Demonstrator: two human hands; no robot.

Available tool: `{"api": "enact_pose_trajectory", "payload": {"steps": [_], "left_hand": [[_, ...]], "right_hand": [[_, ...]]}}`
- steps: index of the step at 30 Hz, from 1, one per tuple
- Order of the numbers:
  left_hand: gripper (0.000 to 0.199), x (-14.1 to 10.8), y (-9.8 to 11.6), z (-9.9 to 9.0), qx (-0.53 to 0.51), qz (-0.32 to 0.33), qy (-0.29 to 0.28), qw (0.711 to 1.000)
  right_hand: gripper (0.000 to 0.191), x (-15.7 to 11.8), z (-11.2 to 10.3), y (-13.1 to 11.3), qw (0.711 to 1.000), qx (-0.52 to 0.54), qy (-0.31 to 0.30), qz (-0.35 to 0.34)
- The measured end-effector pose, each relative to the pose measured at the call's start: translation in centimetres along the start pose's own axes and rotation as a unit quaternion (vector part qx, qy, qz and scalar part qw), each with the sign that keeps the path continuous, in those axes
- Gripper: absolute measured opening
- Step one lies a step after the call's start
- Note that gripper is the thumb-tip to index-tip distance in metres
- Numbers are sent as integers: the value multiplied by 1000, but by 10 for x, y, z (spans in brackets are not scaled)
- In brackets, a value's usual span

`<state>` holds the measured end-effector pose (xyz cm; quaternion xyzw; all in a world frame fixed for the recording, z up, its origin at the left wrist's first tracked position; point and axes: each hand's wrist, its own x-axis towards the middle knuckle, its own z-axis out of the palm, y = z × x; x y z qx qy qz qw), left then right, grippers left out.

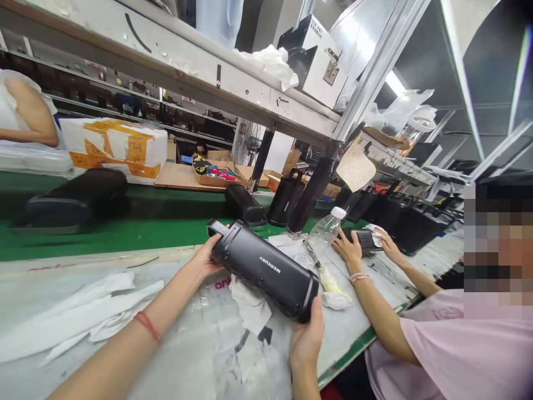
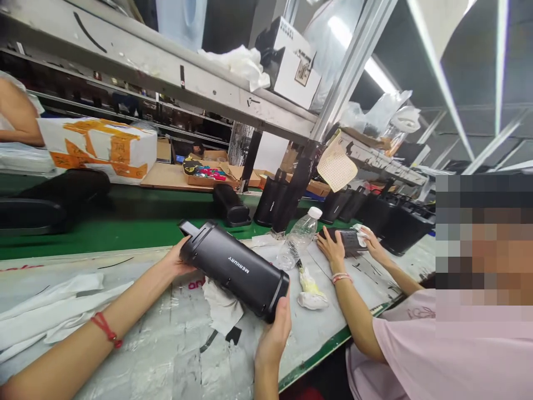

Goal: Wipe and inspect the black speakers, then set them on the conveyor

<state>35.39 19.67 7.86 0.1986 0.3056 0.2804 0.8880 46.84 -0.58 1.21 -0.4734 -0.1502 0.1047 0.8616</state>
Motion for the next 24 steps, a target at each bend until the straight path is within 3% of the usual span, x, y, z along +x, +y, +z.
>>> {"api": "enact_pose_trajectory", "payload": {"steps": [5,10,16,21,24], "left_hand": [[32,-1,-4,-3,36,0,52,998],[26,-20,0,18,63,59,60,995],[17,-64,12,51,111,184,-1,977],[22,-88,11,61,168,213,-59,961],[23,-91,8,62,278,249,-92,923]], "right_hand": [[66,-4,1,0,998,-7,-55,-18],[63,-3,3,0,999,7,-33,-7],[57,-2,8,-7,997,52,-33,52],[54,1,3,-13,988,100,-19,112],[51,4,-1,-13,983,125,9,138]]}}
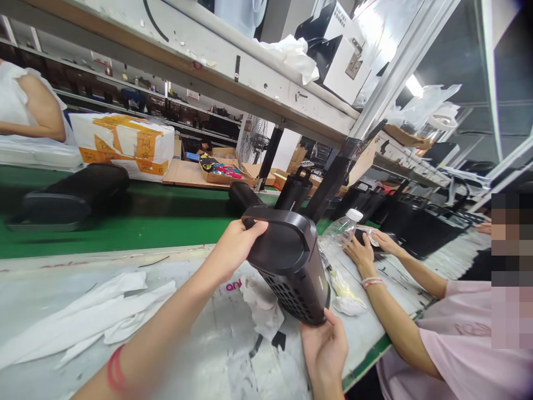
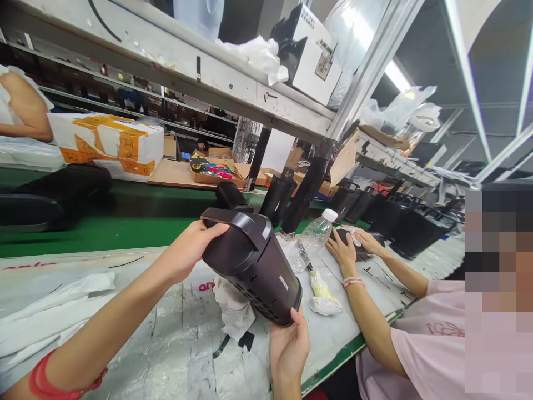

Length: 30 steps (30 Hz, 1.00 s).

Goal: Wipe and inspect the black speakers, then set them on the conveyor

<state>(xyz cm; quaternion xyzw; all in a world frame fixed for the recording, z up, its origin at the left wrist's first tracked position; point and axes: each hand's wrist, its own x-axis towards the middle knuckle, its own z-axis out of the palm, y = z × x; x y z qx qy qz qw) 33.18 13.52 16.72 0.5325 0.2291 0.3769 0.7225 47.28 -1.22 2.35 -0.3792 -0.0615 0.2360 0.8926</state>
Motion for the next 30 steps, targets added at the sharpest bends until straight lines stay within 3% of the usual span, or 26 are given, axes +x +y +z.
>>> {"api": "enact_pose_trajectory", "payload": {"steps": [3,8,16,30], "left_hand": [[33,0,-3,-2,108,50,-25,993],[41,0,-8,-6,187,58,18,980],[44,-5,-8,2,202,72,24,976],[52,1,-7,1,200,36,37,978]], "right_hand": [[48,1,0,-1,1000,19,17,18],[43,1,2,-2,999,31,15,38],[42,0,2,-3,998,45,17,47],[57,0,4,0,997,60,-1,50]]}}
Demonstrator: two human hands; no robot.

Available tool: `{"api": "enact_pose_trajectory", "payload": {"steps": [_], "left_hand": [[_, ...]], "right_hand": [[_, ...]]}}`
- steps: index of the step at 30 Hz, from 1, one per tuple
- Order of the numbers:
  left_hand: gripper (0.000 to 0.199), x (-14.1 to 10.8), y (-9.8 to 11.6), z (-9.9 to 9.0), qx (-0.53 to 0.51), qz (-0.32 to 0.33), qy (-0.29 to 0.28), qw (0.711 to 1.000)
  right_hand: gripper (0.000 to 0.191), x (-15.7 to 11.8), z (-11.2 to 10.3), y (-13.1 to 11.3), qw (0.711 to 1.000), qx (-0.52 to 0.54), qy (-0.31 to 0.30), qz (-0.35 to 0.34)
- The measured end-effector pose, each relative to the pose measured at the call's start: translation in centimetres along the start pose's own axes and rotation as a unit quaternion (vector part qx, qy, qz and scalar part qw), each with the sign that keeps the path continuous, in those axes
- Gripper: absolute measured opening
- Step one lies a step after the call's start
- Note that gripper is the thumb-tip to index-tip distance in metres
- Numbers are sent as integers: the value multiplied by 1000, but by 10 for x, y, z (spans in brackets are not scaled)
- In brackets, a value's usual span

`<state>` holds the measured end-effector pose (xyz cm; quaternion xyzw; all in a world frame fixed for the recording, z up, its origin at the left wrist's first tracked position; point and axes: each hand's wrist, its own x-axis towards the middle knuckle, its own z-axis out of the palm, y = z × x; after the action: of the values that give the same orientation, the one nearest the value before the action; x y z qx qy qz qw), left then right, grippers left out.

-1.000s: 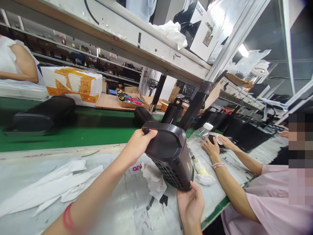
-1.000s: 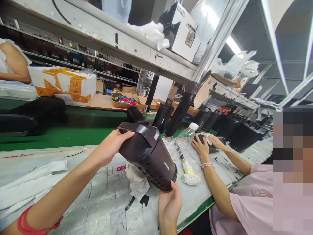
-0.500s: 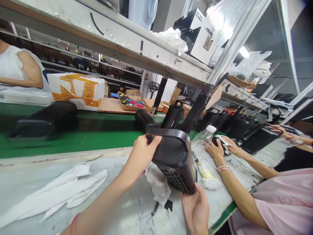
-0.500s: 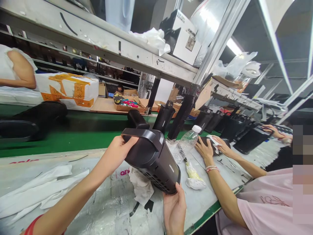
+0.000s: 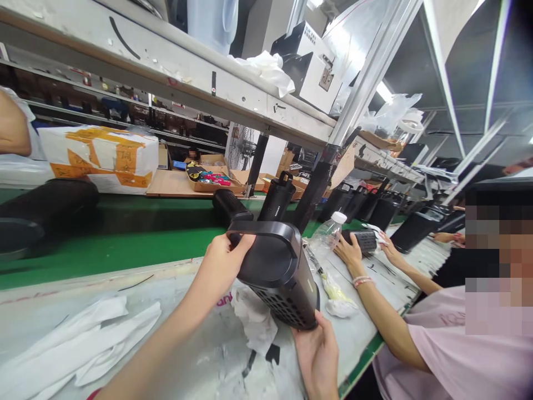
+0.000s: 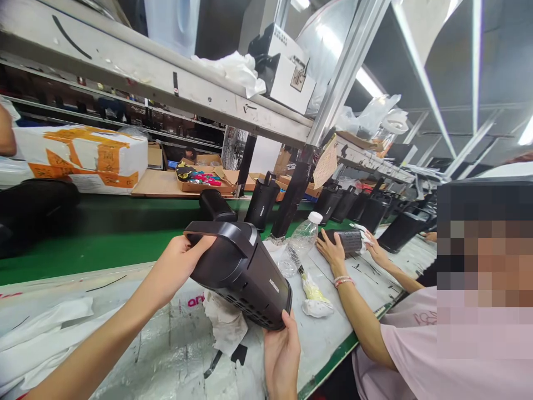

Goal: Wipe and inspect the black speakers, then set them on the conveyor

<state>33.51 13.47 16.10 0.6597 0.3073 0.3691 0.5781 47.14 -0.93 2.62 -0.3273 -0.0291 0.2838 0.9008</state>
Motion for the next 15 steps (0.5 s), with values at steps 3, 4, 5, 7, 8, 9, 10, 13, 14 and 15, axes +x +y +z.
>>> {"api": "enact_pose_trajectory", "payload": {"steps": [3,4,5,7,8,9,10,13,14,15], "left_hand": [[53,-1,-2,-1,-10,4,-3,1000],[53,0,-3,-2,-12,4,-4,1000],[53,2,-5,-3,-13,4,-6,1000],[53,6,-8,-7,-21,7,-8,1000],[52,9,-10,-9,-31,9,-11,999],[52,11,-11,-11,-47,9,-13,999],[52,13,-12,-13,-64,5,-15,998],[54,17,-15,-19,-105,-42,-20,993],[54,18,-16,-21,-113,-61,-20,992],[55,18,-16,-22,-118,-78,-20,990]], "right_hand": [[56,0,-2,0,1000,-3,-1,-5],[56,0,-2,1,1000,-6,-1,-7],[56,0,-2,1,1000,-10,-1,-10],[55,0,-2,2,1000,-21,-3,-16],[55,-1,-2,3,999,-27,-6,-18],[56,-2,-1,3,999,-33,-10,-21],[57,-2,-1,4,999,-39,-16,-24],[63,-4,0,6,998,-56,-30,-30],[65,-4,0,7,997,-61,-32,-32],[66,-3,0,8,997,-65,-35,-32]]}}
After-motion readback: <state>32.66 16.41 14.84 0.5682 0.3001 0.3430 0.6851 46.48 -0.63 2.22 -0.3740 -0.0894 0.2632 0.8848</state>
